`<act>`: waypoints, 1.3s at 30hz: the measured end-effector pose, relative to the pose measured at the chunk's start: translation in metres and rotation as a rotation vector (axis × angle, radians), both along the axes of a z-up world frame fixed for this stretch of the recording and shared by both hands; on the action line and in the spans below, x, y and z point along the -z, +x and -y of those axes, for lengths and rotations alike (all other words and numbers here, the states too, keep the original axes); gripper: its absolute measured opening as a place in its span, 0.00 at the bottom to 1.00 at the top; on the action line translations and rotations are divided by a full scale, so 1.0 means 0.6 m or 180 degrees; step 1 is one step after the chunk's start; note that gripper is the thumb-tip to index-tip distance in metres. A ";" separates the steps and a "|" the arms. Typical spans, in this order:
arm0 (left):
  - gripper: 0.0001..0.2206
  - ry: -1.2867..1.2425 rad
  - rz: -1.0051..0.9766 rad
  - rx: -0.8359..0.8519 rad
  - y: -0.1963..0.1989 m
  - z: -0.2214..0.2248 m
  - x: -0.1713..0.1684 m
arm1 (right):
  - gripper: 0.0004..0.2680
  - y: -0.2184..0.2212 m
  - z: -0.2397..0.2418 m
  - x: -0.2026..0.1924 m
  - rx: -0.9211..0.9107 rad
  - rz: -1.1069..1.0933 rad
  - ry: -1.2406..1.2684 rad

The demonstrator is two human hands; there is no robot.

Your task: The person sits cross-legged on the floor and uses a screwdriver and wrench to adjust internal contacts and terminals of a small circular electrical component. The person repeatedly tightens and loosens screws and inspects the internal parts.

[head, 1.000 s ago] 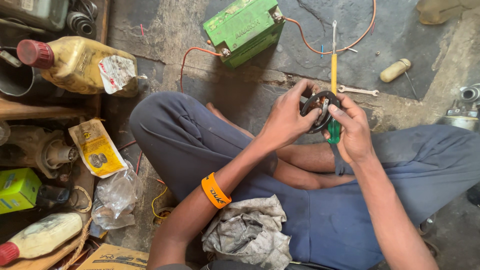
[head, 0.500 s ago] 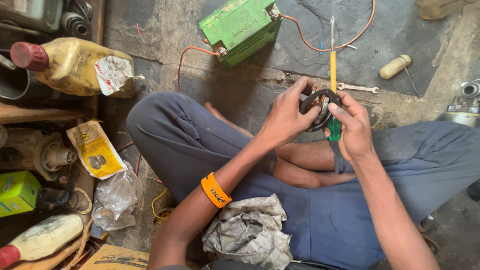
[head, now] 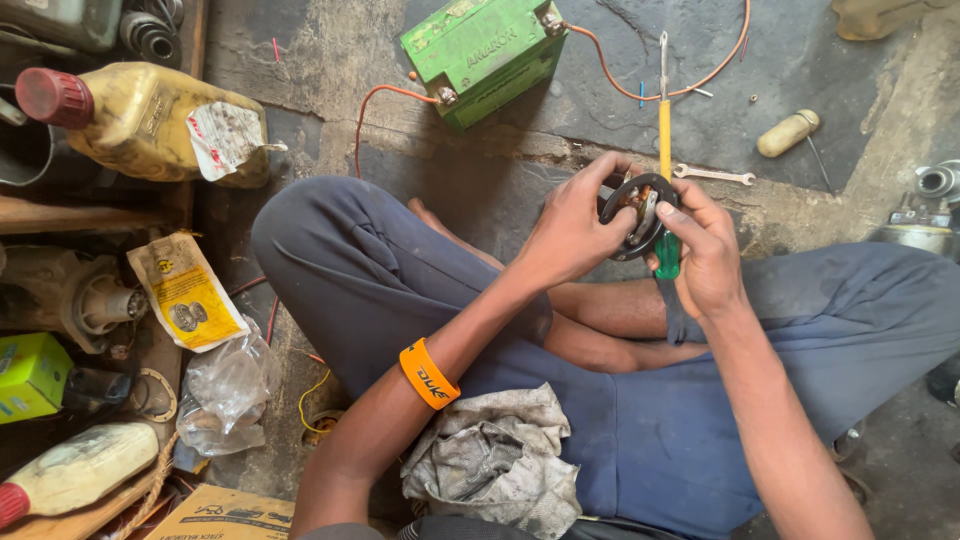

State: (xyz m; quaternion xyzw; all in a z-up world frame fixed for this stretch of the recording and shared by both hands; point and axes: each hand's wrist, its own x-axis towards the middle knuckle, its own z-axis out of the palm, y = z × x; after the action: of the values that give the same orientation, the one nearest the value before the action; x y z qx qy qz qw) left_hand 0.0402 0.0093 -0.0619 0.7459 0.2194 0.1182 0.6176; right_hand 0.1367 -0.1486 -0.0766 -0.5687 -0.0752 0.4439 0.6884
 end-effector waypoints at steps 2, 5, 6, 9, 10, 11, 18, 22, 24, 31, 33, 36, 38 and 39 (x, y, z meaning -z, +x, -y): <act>0.16 -0.0145 -0.0217 0.0033 0.001 -0.001 -0.003 | 0.11 0.002 0.002 0.003 0.0003 -0.0028 0.0009; 0.16 -0.0146 -0.0090 0.0066 0.001 -0.002 -0.008 | 0.12 0.007 0.005 0.011 0.0001 -0.0180 0.0071; 0.17 -0.0113 0.0028 0.0076 0.002 -0.001 -0.010 | 0.12 0.010 0.006 0.015 -0.0003 -0.0261 0.0122; 0.17 -0.0359 -0.0083 0.0103 0.000 0.000 -0.017 | 0.12 0.014 0.011 0.023 0.0009 -0.0401 0.0206; 0.18 -0.0399 -0.0060 0.0110 0.000 0.000 -0.020 | 0.13 0.016 0.012 0.025 0.0017 -0.0430 0.0225; 0.18 -0.0434 -0.0035 0.0119 0.000 0.000 -0.023 | 0.13 0.017 0.013 0.027 0.0030 -0.0488 0.0294; 0.20 -0.0834 -0.0015 0.0174 -0.001 0.001 -0.036 | 0.13 0.022 0.013 0.032 0.0164 -0.0803 0.0471; 0.20 -0.0688 0.0155 0.0188 -0.003 0.001 -0.037 | 0.12 0.024 0.015 0.031 0.0100 -0.0900 0.0599; 0.19 -0.0602 0.0241 0.0190 -0.004 0.001 -0.036 | 0.12 0.024 0.016 0.032 0.0125 -0.0873 0.0470; 0.20 -0.0569 0.0233 0.0200 -0.004 0.001 -0.033 | 0.11 0.024 0.019 0.034 0.0071 -0.0920 0.0601; 0.20 -0.0595 0.0206 0.0213 -0.003 0.001 -0.034 | 0.11 0.024 0.017 0.033 0.0125 -0.0838 0.0482; 0.20 -0.0567 0.0216 0.0208 -0.003 0.001 -0.034 | 0.12 0.025 0.014 0.030 0.0176 -0.0793 0.0321; 0.19 -0.0564 0.0323 0.0219 -0.003 0.002 -0.032 | 0.12 0.025 0.014 0.028 0.0149 -0.0739 0.0303; 0.19 -0.0561 0.0375 0.0226 -0.003 0.003 -0.030 | 0.12 0.025 0.013 0.028 0.0109 -0.0687 0.0337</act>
State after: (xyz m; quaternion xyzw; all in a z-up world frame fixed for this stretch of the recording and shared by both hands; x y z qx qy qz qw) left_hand 0.0381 0.0077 -0.0438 0.6878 0.1658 0.1202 0.6964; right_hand 0.1515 -0.1564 -0.0934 -0.4817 -0.0143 0.4861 0.7290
